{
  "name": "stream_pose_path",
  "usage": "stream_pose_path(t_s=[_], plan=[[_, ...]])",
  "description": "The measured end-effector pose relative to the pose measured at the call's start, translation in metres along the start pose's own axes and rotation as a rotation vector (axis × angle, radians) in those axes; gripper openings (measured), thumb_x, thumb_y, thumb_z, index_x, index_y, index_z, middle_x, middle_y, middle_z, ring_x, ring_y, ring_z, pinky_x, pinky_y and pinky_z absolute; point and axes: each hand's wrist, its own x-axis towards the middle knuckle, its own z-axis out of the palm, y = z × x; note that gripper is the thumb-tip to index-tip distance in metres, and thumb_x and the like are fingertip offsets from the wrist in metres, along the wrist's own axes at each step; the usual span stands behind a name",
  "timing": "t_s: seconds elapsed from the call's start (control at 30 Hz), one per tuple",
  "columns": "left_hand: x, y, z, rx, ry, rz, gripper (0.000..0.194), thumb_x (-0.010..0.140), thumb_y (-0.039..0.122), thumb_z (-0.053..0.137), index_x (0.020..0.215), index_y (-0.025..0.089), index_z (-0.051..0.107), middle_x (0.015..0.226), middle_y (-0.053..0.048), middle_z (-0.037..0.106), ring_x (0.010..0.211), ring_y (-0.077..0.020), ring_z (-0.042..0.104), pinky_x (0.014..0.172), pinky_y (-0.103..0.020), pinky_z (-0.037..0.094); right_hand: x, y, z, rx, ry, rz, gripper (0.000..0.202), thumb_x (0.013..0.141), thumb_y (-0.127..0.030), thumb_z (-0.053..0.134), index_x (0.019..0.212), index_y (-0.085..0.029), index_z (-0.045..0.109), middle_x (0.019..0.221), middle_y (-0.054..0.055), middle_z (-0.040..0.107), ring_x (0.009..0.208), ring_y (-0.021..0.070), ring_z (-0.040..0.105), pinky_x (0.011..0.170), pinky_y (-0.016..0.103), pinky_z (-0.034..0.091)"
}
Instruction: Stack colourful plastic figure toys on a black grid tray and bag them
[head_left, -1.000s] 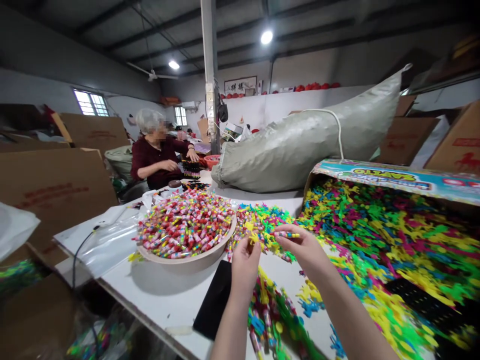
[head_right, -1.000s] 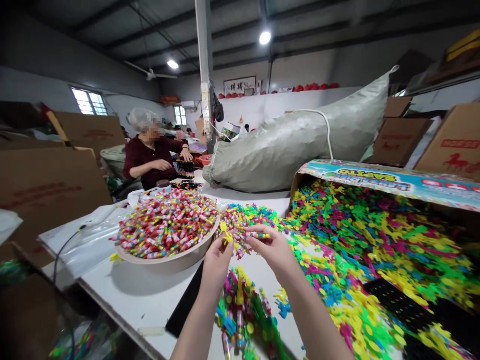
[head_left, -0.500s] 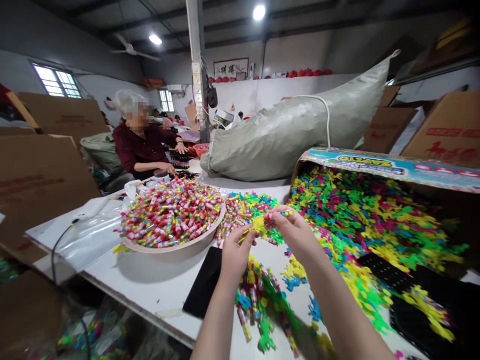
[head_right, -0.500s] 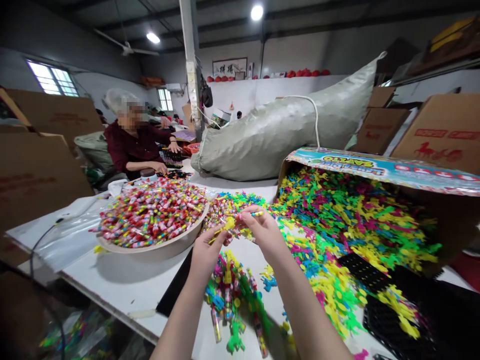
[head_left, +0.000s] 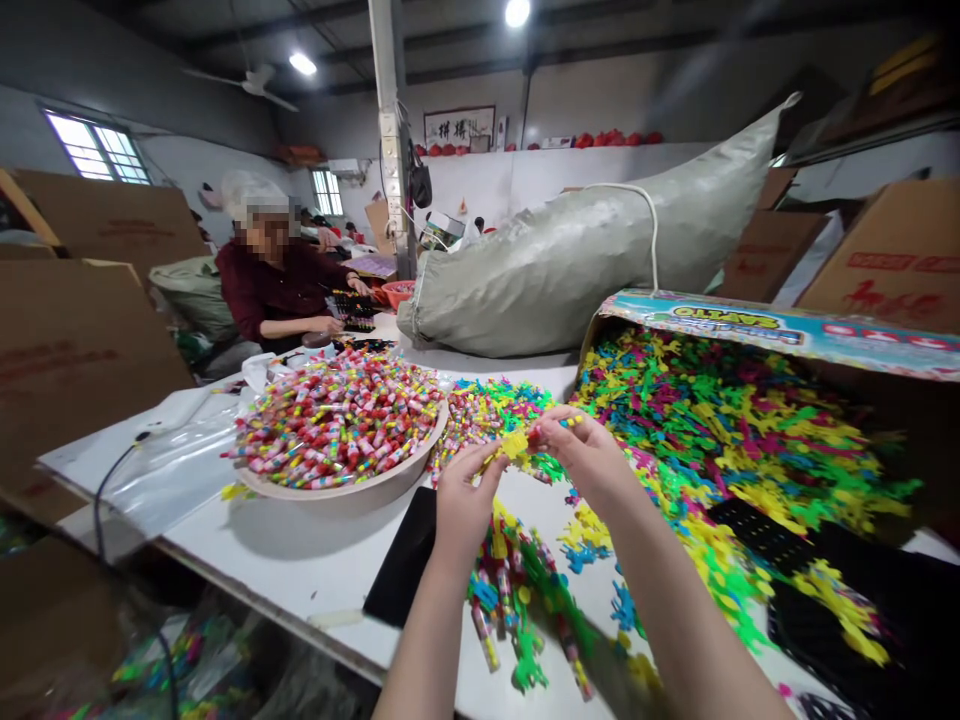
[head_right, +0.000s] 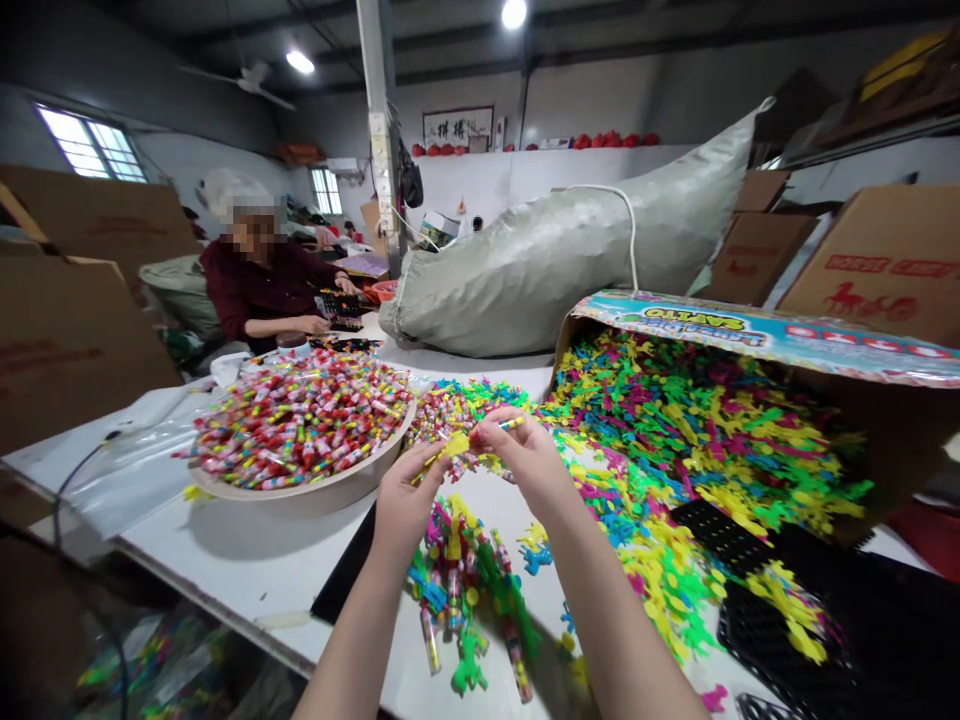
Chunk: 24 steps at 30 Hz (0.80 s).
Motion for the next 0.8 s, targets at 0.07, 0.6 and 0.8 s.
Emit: stream_pose_path(t_s=[0.07, 0.6, 0.8], plan=[[0.000, 0.000, -0.001, 0.009, 0.004, 0.011, 0.019, 0.071, 0.029, 0.063, 0.087, 0.022, 0.070, 0.089, -0.005, 0.068, 0.086, -0.0182, 0.059, 0.081, -0.029, 0.044, 0.001, 0.002, -0.001, -0.020, -0.004, -0.005, 0.031, 0.069, -0.047, 0.064, 0.079, -0.020, 0.053, 0.073, 0.002, 0.062, 0.070, 0.0160, 0.060, 0.071, 0.032, 0.049], [0.000, -0.002, -0.004, 0.070, -0.070, 0.042, 0.019, 0.075, 0.031, 0.058, 0.087, 0.020, 0.069, 0.087, -0.006, 0.066, 0.085, -0.0182, 0.058, 0.079, -0.029, 0.043, 0.004, 0.010, -0.014, -0.262, 0.020, -0.050, 0.031, 0.066, -0.045, 0.068, 0.083, -0.021, 0.059, 0.074, 0.003, 0.062, 0.073, 0.0177, 0.060, 0.058, 0.027, 0.046], [0.000, 0.006, -0.001, 0.058, -0.095, -0.041, 0.017, 0.075, 0.031, 0.056, 0.077, 0.016, 0.064, 0.081, -0.005, 0.063, 0.079, -0.0162, 0.056, 0.074, -0.026, 0.042, 0.005, 0.007, -0.016, -0.264, 0.001, -0.011, 0.032, 0.065, -0.044, 0.070, 0.083, -0.021, 0.056, 0.075, 0.002, 0.061, 0.073, 0.0160, 0.059, 0.059, 0.025, 0.046]])
